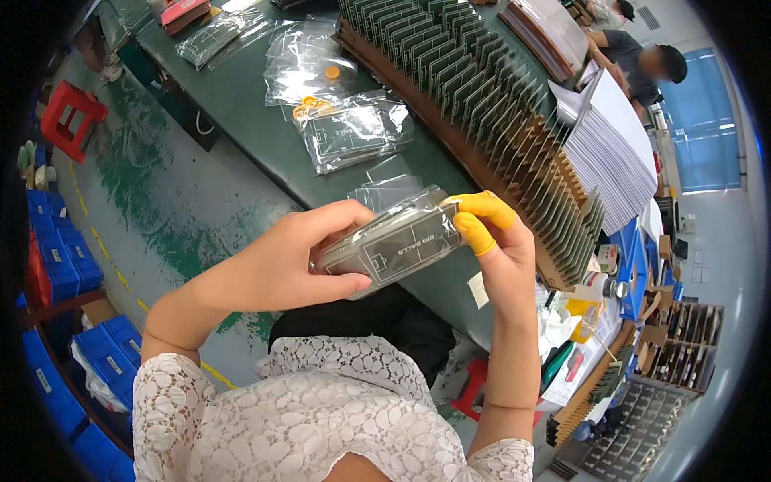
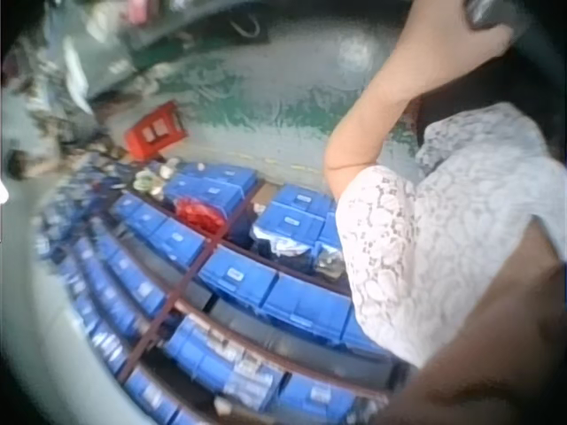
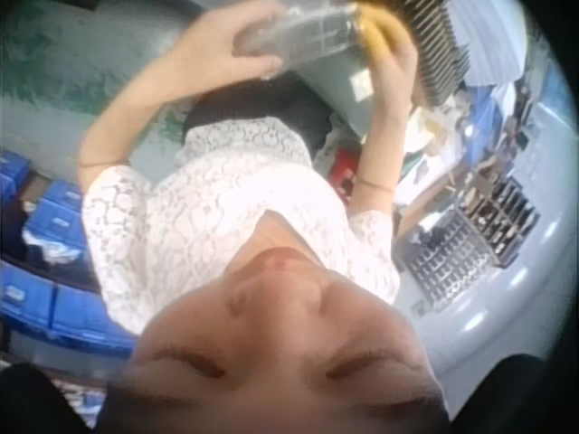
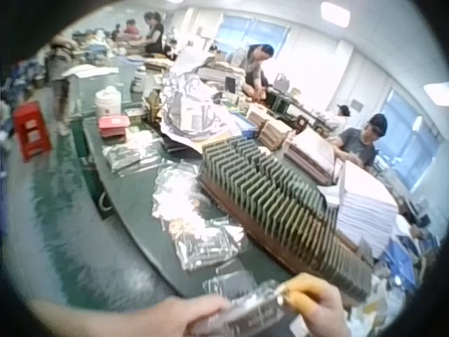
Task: The person unpacks a small rectangular component from a plastic bag and uses a wooden stick to apply a viscous substance from a small container onto the component's surface. The person carefully spreads the substance across the component while holding it with their left hand.
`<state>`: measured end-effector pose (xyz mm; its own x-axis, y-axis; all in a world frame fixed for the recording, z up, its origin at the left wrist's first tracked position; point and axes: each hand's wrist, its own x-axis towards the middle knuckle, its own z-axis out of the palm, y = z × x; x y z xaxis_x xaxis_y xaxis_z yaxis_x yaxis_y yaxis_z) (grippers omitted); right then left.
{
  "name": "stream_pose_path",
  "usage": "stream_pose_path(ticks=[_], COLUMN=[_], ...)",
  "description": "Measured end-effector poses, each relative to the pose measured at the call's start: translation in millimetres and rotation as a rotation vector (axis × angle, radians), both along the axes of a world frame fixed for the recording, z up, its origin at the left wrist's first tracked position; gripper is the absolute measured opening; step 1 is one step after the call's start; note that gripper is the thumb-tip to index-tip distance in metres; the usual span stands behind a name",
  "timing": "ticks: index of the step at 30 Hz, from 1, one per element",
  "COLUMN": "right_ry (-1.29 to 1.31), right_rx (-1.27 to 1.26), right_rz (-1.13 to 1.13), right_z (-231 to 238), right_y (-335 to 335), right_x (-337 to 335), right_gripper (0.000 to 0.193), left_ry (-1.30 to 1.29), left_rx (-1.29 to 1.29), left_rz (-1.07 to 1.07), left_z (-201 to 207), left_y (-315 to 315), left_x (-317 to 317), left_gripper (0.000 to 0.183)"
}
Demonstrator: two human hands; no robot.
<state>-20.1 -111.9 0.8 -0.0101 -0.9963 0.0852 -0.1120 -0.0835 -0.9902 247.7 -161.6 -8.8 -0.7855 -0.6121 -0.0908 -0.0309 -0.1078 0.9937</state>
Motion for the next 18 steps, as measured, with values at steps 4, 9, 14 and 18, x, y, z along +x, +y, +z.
stream_pose_path(ticks=[4,9,14,18], right_ry=[0.194,0.352,0.375,0.385], right_rx=[0.148,0.23,0.23,0.261], right_rz=[-0.088,-0.084,-0.047,-0.08], right_z=[20.8,40.4,45.0,56.4], right_y=[-3.1,-16.0,-21.4,-28.5], right_x=[9.1,13.6,8.2,10.2], right_gripper=[0.017,0.017,0.018,0.019], left_ry=[0.346,0.237,0.162,0.206], left_rx=[0.275,0.474,0.492,0.476], left_rz=[0.016,-0.034,-0.025,-0.022], left_z=[-37.9,-20.4,-13.8,-18.9], left_y=[2.7,-2.1,-6.1,-7.1], left_x=[-15.3,-10.8,-10.9,-11.4], left_gripper=[0.045,0.039,0.029,0.027])
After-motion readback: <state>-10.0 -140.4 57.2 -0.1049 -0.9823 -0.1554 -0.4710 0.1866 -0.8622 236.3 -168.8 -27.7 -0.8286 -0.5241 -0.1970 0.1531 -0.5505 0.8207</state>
